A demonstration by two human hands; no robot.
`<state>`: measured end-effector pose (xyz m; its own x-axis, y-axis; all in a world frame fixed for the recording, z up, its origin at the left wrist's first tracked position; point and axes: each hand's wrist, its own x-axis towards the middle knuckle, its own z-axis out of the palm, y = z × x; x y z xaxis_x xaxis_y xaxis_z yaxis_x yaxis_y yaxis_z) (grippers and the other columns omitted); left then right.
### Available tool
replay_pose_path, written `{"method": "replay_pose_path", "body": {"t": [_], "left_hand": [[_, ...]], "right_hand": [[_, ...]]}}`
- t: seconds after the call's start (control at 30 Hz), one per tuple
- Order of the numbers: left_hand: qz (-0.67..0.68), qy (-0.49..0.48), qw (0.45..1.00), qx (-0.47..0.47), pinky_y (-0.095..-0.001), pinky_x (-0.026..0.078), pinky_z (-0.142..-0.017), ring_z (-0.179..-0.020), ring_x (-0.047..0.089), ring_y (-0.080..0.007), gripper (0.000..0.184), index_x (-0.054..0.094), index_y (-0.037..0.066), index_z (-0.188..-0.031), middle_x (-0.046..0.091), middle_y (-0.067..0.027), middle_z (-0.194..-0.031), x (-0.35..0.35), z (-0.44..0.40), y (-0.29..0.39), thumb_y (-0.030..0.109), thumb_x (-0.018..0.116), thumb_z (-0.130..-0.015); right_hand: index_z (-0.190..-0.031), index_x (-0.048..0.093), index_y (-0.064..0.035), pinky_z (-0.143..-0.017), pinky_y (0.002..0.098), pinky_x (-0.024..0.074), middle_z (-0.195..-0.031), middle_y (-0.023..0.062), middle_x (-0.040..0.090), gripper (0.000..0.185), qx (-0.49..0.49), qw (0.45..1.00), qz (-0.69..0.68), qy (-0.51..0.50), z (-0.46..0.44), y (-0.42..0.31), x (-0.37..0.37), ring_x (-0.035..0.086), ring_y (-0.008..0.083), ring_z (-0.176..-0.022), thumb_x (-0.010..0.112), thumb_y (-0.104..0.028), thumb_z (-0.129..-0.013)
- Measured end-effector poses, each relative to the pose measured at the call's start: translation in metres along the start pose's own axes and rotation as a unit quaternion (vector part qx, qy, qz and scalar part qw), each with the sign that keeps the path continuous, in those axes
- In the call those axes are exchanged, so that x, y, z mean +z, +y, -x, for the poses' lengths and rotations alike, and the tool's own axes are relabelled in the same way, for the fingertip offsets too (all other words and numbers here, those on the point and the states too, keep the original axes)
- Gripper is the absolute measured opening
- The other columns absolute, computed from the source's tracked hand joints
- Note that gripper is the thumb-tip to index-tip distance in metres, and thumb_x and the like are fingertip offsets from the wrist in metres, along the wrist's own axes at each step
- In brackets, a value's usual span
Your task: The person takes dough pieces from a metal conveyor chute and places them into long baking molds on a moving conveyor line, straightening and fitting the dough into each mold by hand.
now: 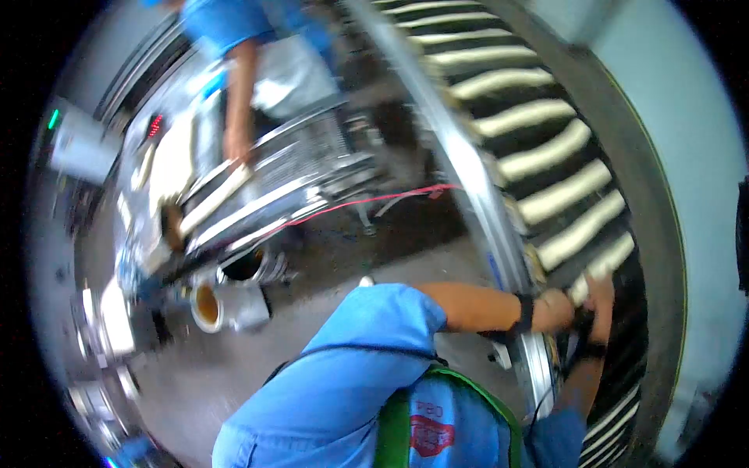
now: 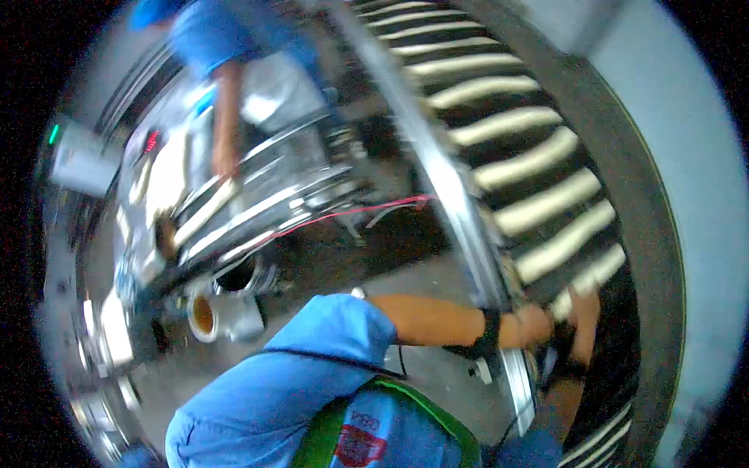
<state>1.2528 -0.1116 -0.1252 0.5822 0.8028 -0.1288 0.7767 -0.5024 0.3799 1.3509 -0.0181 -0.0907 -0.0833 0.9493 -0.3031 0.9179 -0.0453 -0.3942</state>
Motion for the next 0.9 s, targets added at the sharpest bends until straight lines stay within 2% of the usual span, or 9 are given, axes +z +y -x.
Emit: {"method": "replay_pose_path", "body": {"t": [0.07,0.13,0.23,0.3,0.4,0.43,0.5,0.77,0.9], "left_hand": [[0.085,0.121,0.978,0.144,-0.0391,0.046,-0.050,-0.061,0.057,-0.0274,0.020,0.054,0.005,-0.086,0.056,-0.0095,-0.068,-0.047,0.073,-0.022,0.015,0.051,-0.068],[0.147,0.258,0.953,0.064,-0.0379,0.046,-0.063,-0.077,0.054,-0.0282,0.022,0.052,0.005,-0.085,0.054,-0.0116,-0.079,-0.064,0.138,-0.068,0.015,0.054,-0.065],[0.029,0.402,0.910,-0.099,-0.0367,0.044,-0.071,-0.083,0.052,-0.0278,0.022,0.053,0.004,-0.085,0.054,-0.0110,-0.086,-0.053,0.253,-0.177,0.011,0.055,-0.064],[0.021,0.307,0.873,-0.379,-0.0369,0.043,-0.068,-0.080,0.051,-0.0281,0.020,0.054,0.006,-0.082,0.053,-0.0116,-0.085,-0.061,0.353,-0.233,0.005,0.054,-0.062],[-0.173,0.398,0.672,-0.600,-0.0374,0.037,-0.083,-0.101,0.043,-0.0295,0.038,0.047,0.001,-0.099,0.048,-0.0165,-0.100,-0.015,0.516,-0.299,0.003,0.058,-0.064],[0.087,0.295,0.624,-0.719,-0.0399,0.033,-0.088,-0.106,0.039,-0.0304,0.039,0.043,0.001,-0.107,0.045,-0.0176,-0.107,-0.040,0.573,-0.300,0.005,0.053,-0.069],[-0.232,0.308,0.602,-0.699,-0.0430,0.032,-0.088,-0.110,0.036,-0.0293,0.041,0.041,0.004,-0.110,0.044,-0.0149,-0.111,0.026,0.660,-0.320,0.006,0.050,-0.071],[-0.135,0.210,0.721,-0.647,-0.0430,0.039,-0.072,-0.088,0.048,-0.0331,0.020,0.051,0.006,-0.083,0.052,-0.0168,-0.087,0.008,0.705,-0.328,0.021,0.049,-0.070],[0.242,0.306,0.749,-0.536,-0.0323,0.041,-0.058,-0.067,0.054,-0.0224,0.029,0.048,-0.001,-0.082,0.053,-0.0145,-0.069,-0.036,0.665,-0.298,0.019,0.059,-0.064]], "right_hand": [[-0.126,0.019,0.0009,-0.056,0.0332,0.0428,-0.096,0.0241,0.051,0.075,0.029,0.998,-0.042,-0.035,0.032,0.007,0.002,0.053,0.0264,-0.067,0.059,-0.031,-0.072],[-0.127,0.017,-0.0031,-0.035,0.0292,0.0422,-0.085,0.0217,0.053,0.069,0.082,0.986,-0.126,-0.072,0.076,-0.020,0.003,0.050,0.0195,-0.040,0.058,-0.021,-0.074],[-0.124,0.026,0.0026,-0.089,0.0357,0.0312,-0.111,0.0208,0.046,0.069,-0.086,0.993,0.066,0.056,0.063,0.027,0.052,0.043,0.0320,-0.103,0.060,-0.028,-0.072],[-0.122,0.027,0.0052,-0.090,0.0357,0.0300,-0.120,0.0220,0.037,0.068,-0.008,0.989,0.145,-0.024,0.074,-0.017,0.032,0.038,0.0314,-0.110,0.060,-0.026,-0.071],[-0.121,0.032,0.0016,-0.086,0.0361,0.0344,-0.116,0.0217,0.042,0.062,0.048,0.988,0.147,-0.016,0.054,-0.024,0.022,0.043,0.0327,-0.104,0.061,-0.023,-0.071],[-0.123,0.029,-0.0017,-0.084,0.0377,0.0359,-0.118,0.0202,0.041,0.064,0.005,0.992,0.125,0.016,0.055,-0.044,0.022,0.046,0.0330,-0.100,0.060,-0.026,-0.073],[-0.124,0.030,-0.0043,-0.079,0.0383,0.0375,-0.115,0.0213,0.043,0.059,-0.084,0.986,0.128,0.060,0.042,-0.059,0.023,0.049,0.0309,-0.094,0.055,-0.027,-0.076],[-0.112,0.043,0.0015,-0.073,0.0299,0.0415,-0.087,0.0156,0.057,0.043,-0.231,0.971,0.029,-0.054,0.101,-0.251,0.093,0.054,0.0208,-0.083,0.055,-0.019,-0.076],[-0.109,0.047,-0.0030,-0.075,0.0254,0.0428,-0.096,0.0082,0.055,0.034,-0.281,0.901,-0.147,-0.297,0.129,-0.307,0.158,0.054,0.0148,-0.087,0.055,-0.015,-0.078]]}}
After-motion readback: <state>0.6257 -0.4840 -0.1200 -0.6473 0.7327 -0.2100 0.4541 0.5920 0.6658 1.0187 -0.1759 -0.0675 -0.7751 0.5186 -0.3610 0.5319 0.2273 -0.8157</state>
